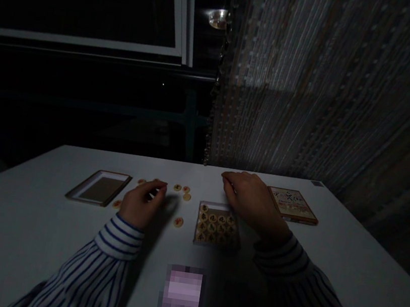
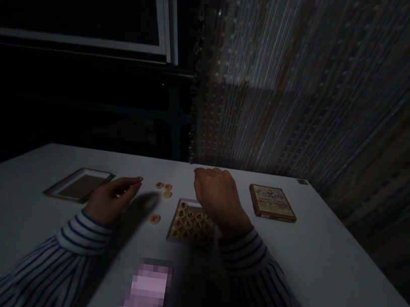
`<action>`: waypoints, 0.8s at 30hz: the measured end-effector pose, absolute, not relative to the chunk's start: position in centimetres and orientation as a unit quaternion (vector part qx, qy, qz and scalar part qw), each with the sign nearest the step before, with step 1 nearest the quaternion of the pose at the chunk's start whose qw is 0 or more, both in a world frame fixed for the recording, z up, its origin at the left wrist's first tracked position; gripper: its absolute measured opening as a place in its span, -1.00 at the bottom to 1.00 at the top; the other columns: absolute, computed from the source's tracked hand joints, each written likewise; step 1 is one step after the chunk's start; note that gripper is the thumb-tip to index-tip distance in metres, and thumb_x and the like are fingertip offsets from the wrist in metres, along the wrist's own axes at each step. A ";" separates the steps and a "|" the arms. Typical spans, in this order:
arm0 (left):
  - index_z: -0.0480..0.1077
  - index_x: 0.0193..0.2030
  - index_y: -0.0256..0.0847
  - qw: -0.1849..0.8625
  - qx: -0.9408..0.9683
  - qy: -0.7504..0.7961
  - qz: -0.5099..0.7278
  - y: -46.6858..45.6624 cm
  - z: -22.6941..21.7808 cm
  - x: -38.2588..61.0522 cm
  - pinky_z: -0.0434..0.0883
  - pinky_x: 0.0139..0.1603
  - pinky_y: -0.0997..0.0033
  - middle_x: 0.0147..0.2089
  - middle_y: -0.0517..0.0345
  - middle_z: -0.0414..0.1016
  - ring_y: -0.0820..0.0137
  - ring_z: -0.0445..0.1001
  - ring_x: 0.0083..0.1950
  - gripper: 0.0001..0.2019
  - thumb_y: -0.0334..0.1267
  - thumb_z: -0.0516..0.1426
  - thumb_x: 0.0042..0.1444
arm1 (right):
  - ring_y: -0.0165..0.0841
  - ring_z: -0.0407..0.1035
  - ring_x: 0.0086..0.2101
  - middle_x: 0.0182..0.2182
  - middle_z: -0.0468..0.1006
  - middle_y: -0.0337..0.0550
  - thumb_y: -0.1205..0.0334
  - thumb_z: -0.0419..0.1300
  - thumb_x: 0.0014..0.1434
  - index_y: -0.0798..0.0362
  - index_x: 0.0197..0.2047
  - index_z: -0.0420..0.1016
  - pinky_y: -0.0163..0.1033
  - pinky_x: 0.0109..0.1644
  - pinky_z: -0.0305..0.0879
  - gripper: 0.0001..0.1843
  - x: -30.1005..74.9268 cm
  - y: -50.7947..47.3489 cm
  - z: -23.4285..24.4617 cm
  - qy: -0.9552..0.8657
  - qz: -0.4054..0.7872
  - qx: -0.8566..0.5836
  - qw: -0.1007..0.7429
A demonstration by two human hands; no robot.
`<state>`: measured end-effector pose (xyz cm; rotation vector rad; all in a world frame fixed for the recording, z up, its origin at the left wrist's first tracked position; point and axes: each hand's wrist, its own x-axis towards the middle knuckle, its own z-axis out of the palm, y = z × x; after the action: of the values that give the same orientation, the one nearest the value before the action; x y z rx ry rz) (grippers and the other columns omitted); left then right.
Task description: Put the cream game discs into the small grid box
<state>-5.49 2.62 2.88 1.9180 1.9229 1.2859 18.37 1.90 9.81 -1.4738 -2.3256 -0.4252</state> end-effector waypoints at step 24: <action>0.40 -0.21 -0.27 -0.045 0.701 0.623 0.344 3.3 -0.1 -10.3 0.34 -0.11 0.32 -0.20 0.00 0.49 0.29 0.43 -0.17 -0.68 -0.16 -0.07 0.07 | -0.36 0.36 -0.22 -0.22 0.50 -0.12 0.20 -0.03 0.15 0.07 -0.13 0.42 -0.25 -0.09 0.23 -0.70 17.1 3.4 7.1 -0.834 -0.018 -0.485 0.261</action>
<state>-10.30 3.33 -0.13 2.2672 2.0161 1.1111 17.13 3.45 7.14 -1.3139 -2.2577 -0.0488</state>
